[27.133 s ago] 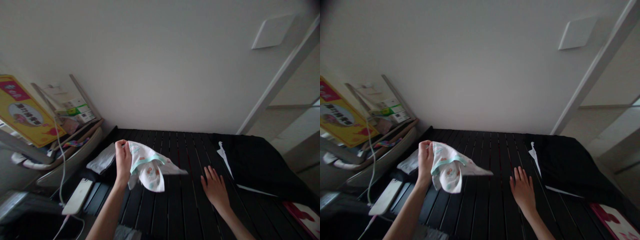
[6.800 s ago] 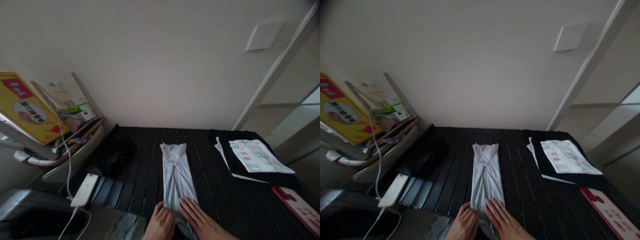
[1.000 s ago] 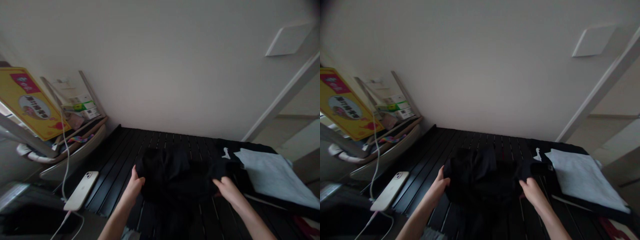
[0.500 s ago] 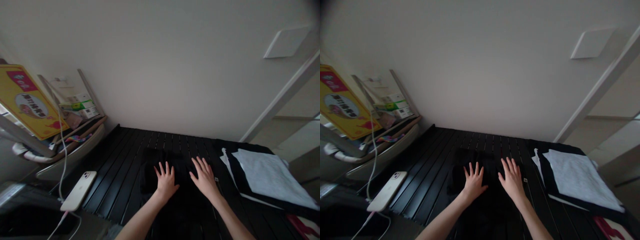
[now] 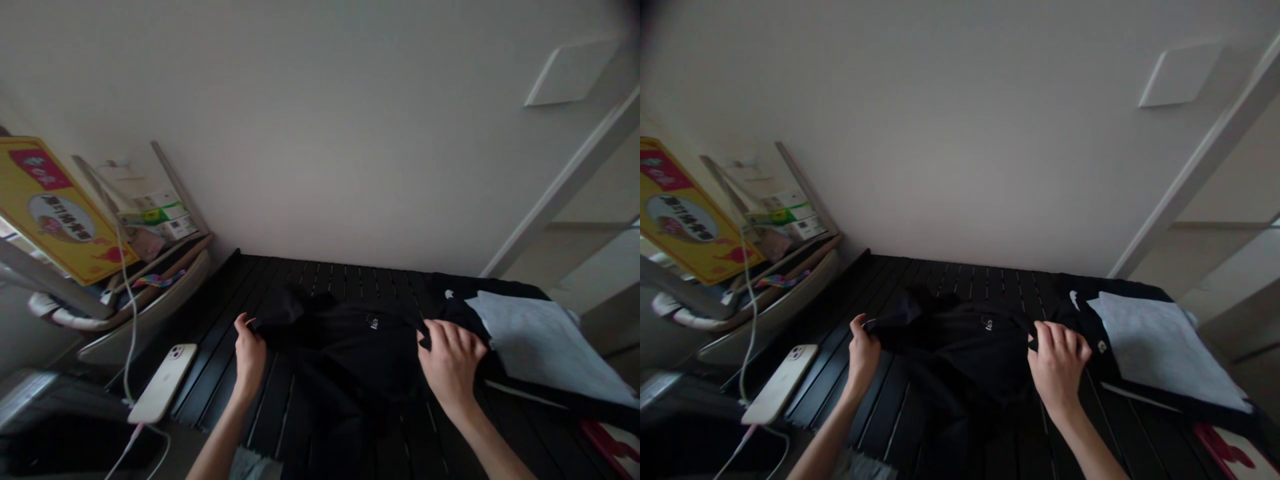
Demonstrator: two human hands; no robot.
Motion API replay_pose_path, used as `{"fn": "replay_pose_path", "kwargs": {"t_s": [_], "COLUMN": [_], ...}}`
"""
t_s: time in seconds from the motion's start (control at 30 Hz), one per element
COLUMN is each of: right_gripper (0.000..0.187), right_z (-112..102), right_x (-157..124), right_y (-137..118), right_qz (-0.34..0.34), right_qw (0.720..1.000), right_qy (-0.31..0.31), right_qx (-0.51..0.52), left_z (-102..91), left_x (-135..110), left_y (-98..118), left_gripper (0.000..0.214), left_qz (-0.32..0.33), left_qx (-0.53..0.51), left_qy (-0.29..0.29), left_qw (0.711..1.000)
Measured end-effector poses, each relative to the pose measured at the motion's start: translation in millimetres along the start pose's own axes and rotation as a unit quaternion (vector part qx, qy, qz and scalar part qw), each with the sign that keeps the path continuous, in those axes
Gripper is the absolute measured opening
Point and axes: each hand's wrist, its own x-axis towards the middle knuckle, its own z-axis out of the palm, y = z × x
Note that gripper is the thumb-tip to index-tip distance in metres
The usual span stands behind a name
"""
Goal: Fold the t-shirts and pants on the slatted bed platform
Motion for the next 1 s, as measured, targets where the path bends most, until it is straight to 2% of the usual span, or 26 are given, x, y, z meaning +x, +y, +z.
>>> {"fn": "replay_pose_path", "kwargs": {"t_s": [0.03,0.07,0.1,0.17,0.2,0.23,0.27,0.33,0.4,0.43,0.53,0.6,0.67,0.77,0.87,1.0], "right_gripper": [0.026,0.027,0.027,0.022,0.018,0.019,0.026,0.036,0.035,0.032,0.026,0.020,0.014,0.015,0.021,0.030], "right_z": [-5,-8,-8,-3,1,7,12,24,36,42,60,69,75,76,69,55], "right_x": [-1,-4,-7,-14,-17,-18,-18,-14,-10,-9,-12,-16,-17,-10,11,56], "right_y": [3,7,12,22,25,28,28,25,17,13,5,4,4,8,19,34], "right_qz": [-0.002,-0.009,-0.021,-0.035,-0.031,-0.024,-0.017,0.001,0.011,0.016,0.039,0.051,0.055,0.061,0.097,0.150], "right_qw": [0.999,0.994,0.977,0.915,0.890,0.880,0.885,0.914,0.931,0.935,0.932,0.927,0.921,0.918,0.930,0.945], "right_qy": [-0.037,-0.110,-0.208,-0.390,-0.441,-0.461,-0.453,-0.398,-0.360,-0.351,-0.357,-0.365,-0.376,-0.383,-0.353,-0.287], "right_qx": [0.006,0.019,0.041,0.091,0.106,0.112,0.108,0.082,0.058,0.048,0.051,0.073,0.087,0.085,0.041,-0.034], "left_z": [-4.3,-7.7,-10.4,-12.9,-12.5,-10.8,-7.5,4.0,21.4,31.2,59.0,71.9,79.0,82.6,83.1,83.8], "left_x": [-3,-7,-12,-22,-26,-28,-28,-21,-6,4,34,50,58,60,59,69], "left_y": [-4,-7,-7,-3,1,6,11,20,24,24,14,1,-13,-32,-46,-55], "left_gripper": [0.073,0.079,0.084,0.089,0.089,0.085,0.079,0.059,0.044,0.041,0.041,0.044,0.045,0.046,0.050,0.058], "left_qz": [-0.006,-0.011,-0.012,0.004,0.024,0.055,0.096,0.182,0.243,0.253,0.214,0.177,0.156,0.145,0.161,0.166], "left_qx": [0.034,0.082,0.134,0.223,0.250,0.263,0.263,0.234,0.192,0.181,0.200,0.224,0.239,0.253,0.277,0.305], "left_qy": [0.002,0.004,0.013,0.040,0.051,0.056,0.049,0.010,-0.042,-0.068,-0.125,-0.142,-0.148,-0.154,-0.142,-0.130], "left_qw": [0.999,0.997,0.991,0.974,0.967,0.962,0.959,0.955,0.950,0.948,0.948,0.948,0.947,0.944,0.937,0.929]}}
